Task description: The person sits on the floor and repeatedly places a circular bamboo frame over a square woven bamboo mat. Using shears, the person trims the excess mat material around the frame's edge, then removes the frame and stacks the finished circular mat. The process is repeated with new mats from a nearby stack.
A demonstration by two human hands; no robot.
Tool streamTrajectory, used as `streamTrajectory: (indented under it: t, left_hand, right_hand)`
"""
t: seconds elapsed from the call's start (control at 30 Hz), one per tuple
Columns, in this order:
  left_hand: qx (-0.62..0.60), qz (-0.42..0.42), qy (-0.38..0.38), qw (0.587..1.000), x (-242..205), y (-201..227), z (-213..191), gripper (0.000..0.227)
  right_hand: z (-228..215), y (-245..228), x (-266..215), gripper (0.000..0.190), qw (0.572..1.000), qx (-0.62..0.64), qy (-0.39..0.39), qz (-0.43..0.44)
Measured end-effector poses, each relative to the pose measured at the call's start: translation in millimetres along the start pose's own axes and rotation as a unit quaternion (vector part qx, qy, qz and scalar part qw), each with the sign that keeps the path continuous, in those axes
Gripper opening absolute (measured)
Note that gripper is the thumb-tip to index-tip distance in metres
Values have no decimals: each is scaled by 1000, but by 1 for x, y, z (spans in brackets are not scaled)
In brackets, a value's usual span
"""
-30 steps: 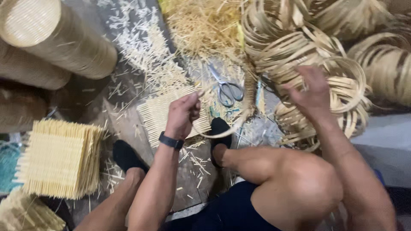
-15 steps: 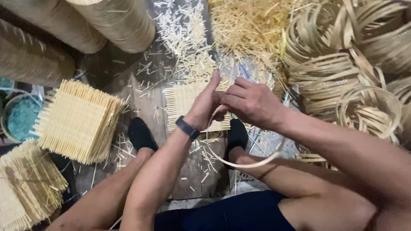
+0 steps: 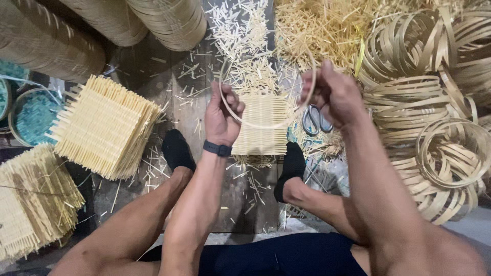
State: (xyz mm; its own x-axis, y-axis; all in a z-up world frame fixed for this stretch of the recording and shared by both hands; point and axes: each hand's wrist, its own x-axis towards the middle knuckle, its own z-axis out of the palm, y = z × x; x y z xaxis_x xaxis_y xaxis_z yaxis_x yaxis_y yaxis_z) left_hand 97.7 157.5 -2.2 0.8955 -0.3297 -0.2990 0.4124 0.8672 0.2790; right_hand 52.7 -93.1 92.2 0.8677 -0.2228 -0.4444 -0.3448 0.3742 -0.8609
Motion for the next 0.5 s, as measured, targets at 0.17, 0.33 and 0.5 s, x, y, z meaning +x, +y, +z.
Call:
streamTrajectory:
  t: [0.17,0.33,0.5]
  left_hand:
    - [184,-137,19,973,3,34,14,19]
    - [347,-207,16,915,10,44,29,31]
    - [361,-195,14,912,5,49,12,38]
  right_hand:
    - [-19,49,8,43,984,122,-127,25]
    - [-12,65,19,50,977,77,-146,132]
    - [-8,68,17,49,979,2,-130,159]
